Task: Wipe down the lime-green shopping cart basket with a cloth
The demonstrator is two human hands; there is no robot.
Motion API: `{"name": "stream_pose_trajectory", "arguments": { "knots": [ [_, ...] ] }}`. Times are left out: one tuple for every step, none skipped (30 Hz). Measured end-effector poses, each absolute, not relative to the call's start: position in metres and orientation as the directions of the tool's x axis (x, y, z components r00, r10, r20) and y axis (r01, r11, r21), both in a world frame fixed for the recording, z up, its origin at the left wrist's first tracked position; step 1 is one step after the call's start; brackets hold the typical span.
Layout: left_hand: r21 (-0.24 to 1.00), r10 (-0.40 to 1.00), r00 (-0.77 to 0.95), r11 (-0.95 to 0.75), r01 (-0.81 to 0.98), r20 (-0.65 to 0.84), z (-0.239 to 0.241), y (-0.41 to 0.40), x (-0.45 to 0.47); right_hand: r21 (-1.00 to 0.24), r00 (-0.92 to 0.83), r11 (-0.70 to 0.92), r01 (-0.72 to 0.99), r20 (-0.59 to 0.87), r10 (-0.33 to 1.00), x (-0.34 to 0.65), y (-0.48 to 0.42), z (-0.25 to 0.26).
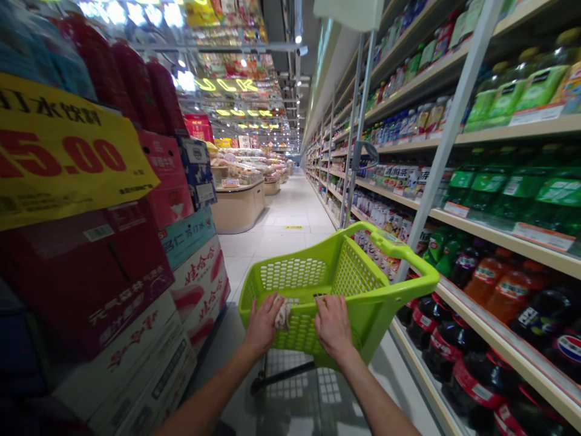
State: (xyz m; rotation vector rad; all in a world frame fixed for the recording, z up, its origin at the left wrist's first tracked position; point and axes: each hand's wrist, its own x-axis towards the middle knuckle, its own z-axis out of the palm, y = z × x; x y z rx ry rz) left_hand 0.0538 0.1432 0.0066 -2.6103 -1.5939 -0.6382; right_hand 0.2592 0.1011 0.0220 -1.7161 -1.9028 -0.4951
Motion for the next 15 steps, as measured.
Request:
{"name": "stream_pose_trajectory", "arguments": {
  "knots": [
    [0.207, 0.851, 0.388, -0.476, 0.855, 0.354, 0.006, 0.14, 0.059, -0.077, -0.05, 0.121, 0.99, 0.605, 0.795, 0.256, 0.1, 0.022],
    [0.221, 0.851, 0.381, -0.475, 0.852, 0.361, 0.006, 0.136, 0.066, -0.077, -0.049, 0.119, 0.99, 0.606, 0.794, 0.253, 0.099, 0.022],
    [0.237, 0.853, 0.369, -0.47, 0.85, 0.368, 0.006, 0.133, 0.074, -0.075, -0.05, 0.119, 0.99, 0.608, 0.793, 0.252, 0.098, 0.022],
    [0.253, 0.859, 0.351, -0.458, 0.852, 0.373, 0.006, 0.131, 0.081, -0.073, -0.051, 0.119, 0.99, 0.608, 0.793, 0.251, 0.097, 0.022],
    [0.269, 0.867, 0.327, -0.44, 0.857, 0.376, 0.007, 0.131, 0.086, -0.07, -0.052, 0.119, 0.99, 0.607, 0.793, 0.251, 0.096, 0.021],
    [0.282, 0.875, 0.303, -0.421, 0.862, 0.379, 0.008, 0.131, 0.089, -0.068, -0.052, 0.117, 0.991, 0.606, 0.794, 0.252, 0.095, 0.021],
    [0.287, 0.878, 0.289, -0.409, 0.866, 0.381, 0.009, 0.132, 0.089, -0.066, -0.055, 0.119, 0.991, 0.606, 0.794, 0.254, 0.095, 0.02],
    [0.282, 0.876, 0.294, -0.413, 0.866, 0.383, 0.01, 0.134, 0.085, -0.064, -0.061, 0.125, 0.99, 0.605, 0.794, 0.256, 0.095, 0.019],
    [0.266, 0.867, 0.32, -0.435, 0.86, 0.383, 0.01, 0.137, 0.078, -0.063, -0.069, 0.134, 0.989, 0.606, 0.793, 0.258, 0.094, 0.019],
    [0.244, 0.853, 0.355, -0.464, 0.852, 0.382, 0.009, 0.14, 0.068, -0.062, -0.079, 0.146, 0.987, 0.607, 0.791, 0.26, 0.095, 0.018],
    [0.221, 0.841, 0.383, -0.486, 0.846, 0.381, 0.008, 0.142, 0.056, -0.061, -0.088, 0.157, 0.986, 0.607, 0.79, 0.262, 0.095, 0.018],
    [0.202, 0.835, 0.393, -0.491, 0.847, 0.384, 0.006, 0.144, 0.044, -0.061, -0.095, 0.165, 0.984, 0.607, 0.789, 0.262, 0.095, 0.017],
    [0.19, 0.84, 0.379, -0.476, 0.859, 0.389, 0.004, 0.145, 0.032, -0.062, -0.095, 0.166, 0.984, 0.607, 0.789, 0.262, 0.095, 0.017],
    [0.189, 0.851, 0.344, -0.442, 0.877, 0.396, 0.002, 0.146, 0.022, -0.063, -0.089, 0.16, 0.985, 0.607, 0.789, 0.26, 0.095, 0.017],
    [0.196, 0.864, 0.304, -0.405, 0.893, 0.403, 0.0, 0.146, 0.017, -0.066, -0.077, 0.148, 0.987, 0.608, 0.79, 0.257, 0.095, 0.017]
  ]
}}
